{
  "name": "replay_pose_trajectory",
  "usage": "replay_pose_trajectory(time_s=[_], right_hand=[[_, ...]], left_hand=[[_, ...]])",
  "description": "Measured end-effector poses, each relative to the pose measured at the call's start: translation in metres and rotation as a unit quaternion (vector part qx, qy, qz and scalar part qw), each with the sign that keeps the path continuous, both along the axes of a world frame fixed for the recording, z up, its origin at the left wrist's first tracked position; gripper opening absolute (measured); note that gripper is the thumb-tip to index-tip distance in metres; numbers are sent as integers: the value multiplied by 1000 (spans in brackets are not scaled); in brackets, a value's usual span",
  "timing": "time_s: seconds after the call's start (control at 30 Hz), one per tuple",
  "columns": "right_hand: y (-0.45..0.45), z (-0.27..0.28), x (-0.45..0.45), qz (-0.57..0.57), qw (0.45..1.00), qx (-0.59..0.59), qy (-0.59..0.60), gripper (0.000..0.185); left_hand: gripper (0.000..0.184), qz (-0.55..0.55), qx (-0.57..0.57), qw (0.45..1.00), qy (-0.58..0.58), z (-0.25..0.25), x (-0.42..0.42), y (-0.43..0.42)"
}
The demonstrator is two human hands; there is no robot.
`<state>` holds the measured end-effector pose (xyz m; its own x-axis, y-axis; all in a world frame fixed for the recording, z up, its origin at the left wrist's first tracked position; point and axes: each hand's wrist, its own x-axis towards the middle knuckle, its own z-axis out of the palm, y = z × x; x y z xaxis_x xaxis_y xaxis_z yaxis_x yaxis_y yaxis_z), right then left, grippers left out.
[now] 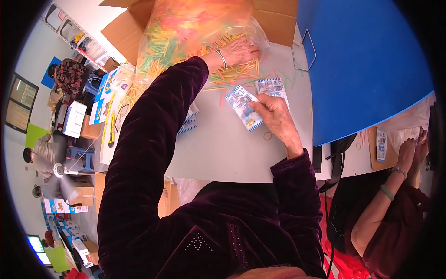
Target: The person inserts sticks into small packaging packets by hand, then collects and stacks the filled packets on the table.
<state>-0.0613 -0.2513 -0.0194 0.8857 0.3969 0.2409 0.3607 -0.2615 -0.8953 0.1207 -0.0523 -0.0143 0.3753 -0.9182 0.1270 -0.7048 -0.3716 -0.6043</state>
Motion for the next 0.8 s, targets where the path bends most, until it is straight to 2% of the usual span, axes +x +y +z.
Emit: replay_pose_trajectory(time_s=[0.2, 0.27, 0.3, 0.37, 0.4, 0.47, 0.5, 0.57, 0.6, 0.63, 0.7, 0.73, 0.8], right_hand=[[-1, 3, 0, -1, 1000, 3, 6, 20], [-2, 4, 0, -4, 1000, -4, 16, 22], [-2, 4, 0, -4, 1000, -4, 16, 22], [-2, 4, 0, -3, 1000, 1, 16, 24], [-2, 4, 1, -1, 1000, 1, 14, 24], [-3, 2, 3, 3, 999, 8, 36, 24], [-3, 1, 4, 3, 999, 9, 34, 24], [-5, 1, 6, -1, 999, 4, 45, 24], [-5, -1, 7, 1, 999, 5, 43, 24], [-4, -3, 7, -1, 997, 36, 63, 22], [-4, -2, 8, 0, 994, 68, 81, 21], [-4, -1, 8, -7, 990, 99, 99, 20], [-4, 0, 9, -10, 985, 129, 115, 20]], left_hand=[[23, 9, -23, 999, 40, 4, -6, 1], [20, -4, -100, 992, 76, 4, -9, 0], [20, -4, -99, 992, 76, 5, -12, 1], [19, 104, -109, 973, 174, 9, -20, 5], [19, 105, -109, 973, 172, 6, -18, 10], [17, 12, -212, 975, 71, 0, -15, 17], [17, 12, -212, 975, 70, 3, -18, 18], [16, 120, -362, 908, 173, 10, -27, 20], [18, 166, -390, 879, 220, 14, -31, 24], [18, 168, -390, 879, 216, 12, -33, 28], [21, 121, -552, 757, 329, 14, -44, 33], [21, 123, -553, 757, 325, 19, -51, 34], [24, 149, -626, 645, 413, 29, -71, 33]])
